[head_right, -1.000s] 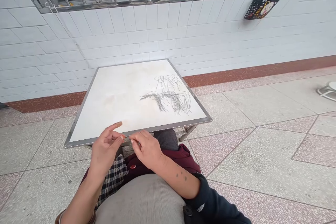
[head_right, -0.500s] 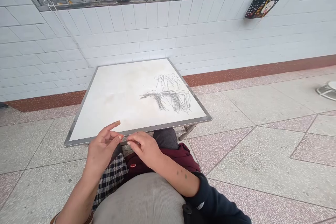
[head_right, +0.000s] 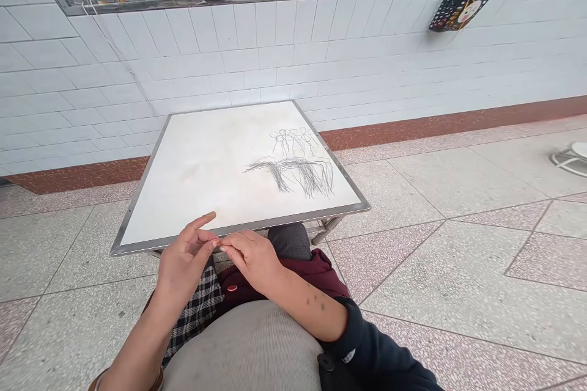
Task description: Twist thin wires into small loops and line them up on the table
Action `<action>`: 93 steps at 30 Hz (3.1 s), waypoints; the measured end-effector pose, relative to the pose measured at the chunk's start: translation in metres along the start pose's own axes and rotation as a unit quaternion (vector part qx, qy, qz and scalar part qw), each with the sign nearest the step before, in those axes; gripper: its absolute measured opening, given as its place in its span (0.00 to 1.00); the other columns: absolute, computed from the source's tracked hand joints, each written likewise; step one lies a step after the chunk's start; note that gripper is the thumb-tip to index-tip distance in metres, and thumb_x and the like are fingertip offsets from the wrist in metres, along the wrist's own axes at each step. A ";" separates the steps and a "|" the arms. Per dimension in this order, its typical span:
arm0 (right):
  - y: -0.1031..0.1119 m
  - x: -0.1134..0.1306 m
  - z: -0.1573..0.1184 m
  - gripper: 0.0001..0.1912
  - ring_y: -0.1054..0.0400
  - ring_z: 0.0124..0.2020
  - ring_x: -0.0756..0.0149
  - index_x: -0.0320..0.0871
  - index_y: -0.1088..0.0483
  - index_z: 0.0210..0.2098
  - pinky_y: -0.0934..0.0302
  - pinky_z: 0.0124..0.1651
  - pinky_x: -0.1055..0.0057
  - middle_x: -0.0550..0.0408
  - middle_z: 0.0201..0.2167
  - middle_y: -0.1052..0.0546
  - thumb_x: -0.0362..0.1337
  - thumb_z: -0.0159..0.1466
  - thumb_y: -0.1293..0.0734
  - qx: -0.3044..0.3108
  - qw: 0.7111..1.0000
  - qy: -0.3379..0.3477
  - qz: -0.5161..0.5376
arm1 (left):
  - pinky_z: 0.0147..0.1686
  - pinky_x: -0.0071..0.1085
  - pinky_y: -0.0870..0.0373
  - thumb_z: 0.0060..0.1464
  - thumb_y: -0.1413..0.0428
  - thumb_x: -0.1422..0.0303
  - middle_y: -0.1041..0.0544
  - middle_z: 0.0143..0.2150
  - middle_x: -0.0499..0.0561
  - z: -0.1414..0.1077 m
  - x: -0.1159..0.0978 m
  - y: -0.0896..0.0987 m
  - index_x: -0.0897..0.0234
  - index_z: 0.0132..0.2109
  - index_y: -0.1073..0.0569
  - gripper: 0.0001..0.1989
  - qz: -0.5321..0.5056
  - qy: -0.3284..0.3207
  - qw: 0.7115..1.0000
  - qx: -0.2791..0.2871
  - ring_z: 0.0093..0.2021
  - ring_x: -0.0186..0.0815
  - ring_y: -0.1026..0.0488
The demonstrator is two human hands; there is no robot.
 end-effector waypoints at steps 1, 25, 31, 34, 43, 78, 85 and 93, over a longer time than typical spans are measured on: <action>0.000 0.000 0.000 0.07 0.32 0.33 0.68 0.44 0.29 0.37 0.37 0.38 0.71 0.56 0.31 0.23 0.35 0.67 0.39 -0.003 1.000 0.002 0.001 | 0.42 0.32 0.32 0.57 0.49 0.63 0.22 0.37 0.45 0.000 -0.001 0.001 0.52 0.59 0.35 0.22 0.010 -0.005 1.000 0.008 0.38 0.35 0.25; 0.002 0.006 0.003 0.13 0.37 0.30 0.66 0.43 0.31 0.39 0.40 0.33 0.70 0.54 0.27 0.28 0.32 0.69 0.46 0.050 0.994 0.072 -0.068 | 0.43 0.34 0.32 0.52 0.46 0.66 0.21 0.32 0.44 0.002 0.000 0.003 0.54 0.50 0.26 0.18 -0.027 0.005 0.999 -0.025 0.36 0.36 0.25; 0.003 0.007 0.003 0.12 0.35 0.32 0.66 0.43 0.31 0.40 0.39 0.35 0.70 0.54 0.30 0.26 0.32 0.69 0.46 0.047 0.993 0.056 -0.089 | 0.43 0.34 0.33 0.51 0.45 0.66 0.21 0.32 0.45 0.001 0.000 0.009 0.54 0.49 0.26 0.17 -0.041 0.023 0.997 -0.060 0.36 0.36 0.25; 0.006 0.004 0.001 0.12 0.33 0.34 0.66 0.43 0.31 0.40 0.39 0.37 0.70 0.54 0.32 0.25 0.31 0.69 0.46 0.048 0.994 0.036 -0.095 | 0.42 0.34 0.33 0.50 0.44 0.65 0.21 0.31 0.45 -0.001 0.003 0.016 0.56 0.47 0.25 0.16 -0.063 0.030 0.993 -0.100 0.37 0.37 0.26; 0.019 -0.020 -0.014 0.12 0.32 0.34 0.66 0.44 0.30 0.39 0.37 0.38 0.70 0.53 0.32 0.25 0.32 0.69 0.45 0.047 0.992 -0.015 -0.119 | 0.46 0.35 0.33 0.49 0.42 0.64 0.23 0.31 0.47 -0.005 0.016 0.035 0.59 0.46 0.25 0.15 -0.093 0.019 0.983 -0.160 0.38 0.37 0.26; 0.004 0.000 0.005 0.09 0.39 0.31 0.65 0.42 0.29 0.36 0.39 0.35 0.69 0.53 0.27 0.28 0.30 0.67 0.41 0.056 0.984 0.094 -0.140 | 0.38 0.33 0.34 0.52 0.44 0.57 0.22 0.34 0.47 0.003 0.030 0.042 0.54 0.59 0.34 0.27 -0.016 0.035 0.998 -0.048 0.31 0.35 0.28; 0.013 -0.039 0.000 0.10 0.35 0.34 0.64 0.43 0.29 0.37 0.37 0.39 0.67 0.53 0.30 0.26 0.31 0.67 0.41 0.044 0.992 0.014 -0.118 | 0.43 0.36 0.29 0.53 0.47 0.52 0.22 0.36 0.50 0.018 0.059 0.041 0.60 0.60 0.35 0.30 -0.078 0.036 0.994 -0.061 0.40 0.38 0.25; 0.043 -0.140 0.018 0.11 0.34 0.33 0.65 0.44 0.30 0.33 0.40 0.39 0.70 0.56 0.30 0.27 0.41 0.64 0.41 -0.051 0.968 -0.246 -0.002 | 0.37 0.35 0.26 0.48 0.47 0.47 0.22 0.38 0.55 0.047 0.132 0.021 0.65 0.58 0.34 0.35 -0.091 0.123 0.988 -0.037 0.40 0.42 0.24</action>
Point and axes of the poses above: each hand's wrist, its own z-axis towards the middle knuckle, its own y-axis out of the back of the hand, x = y × z, the point moved 4 cm from there along z, towards the middle knuckle
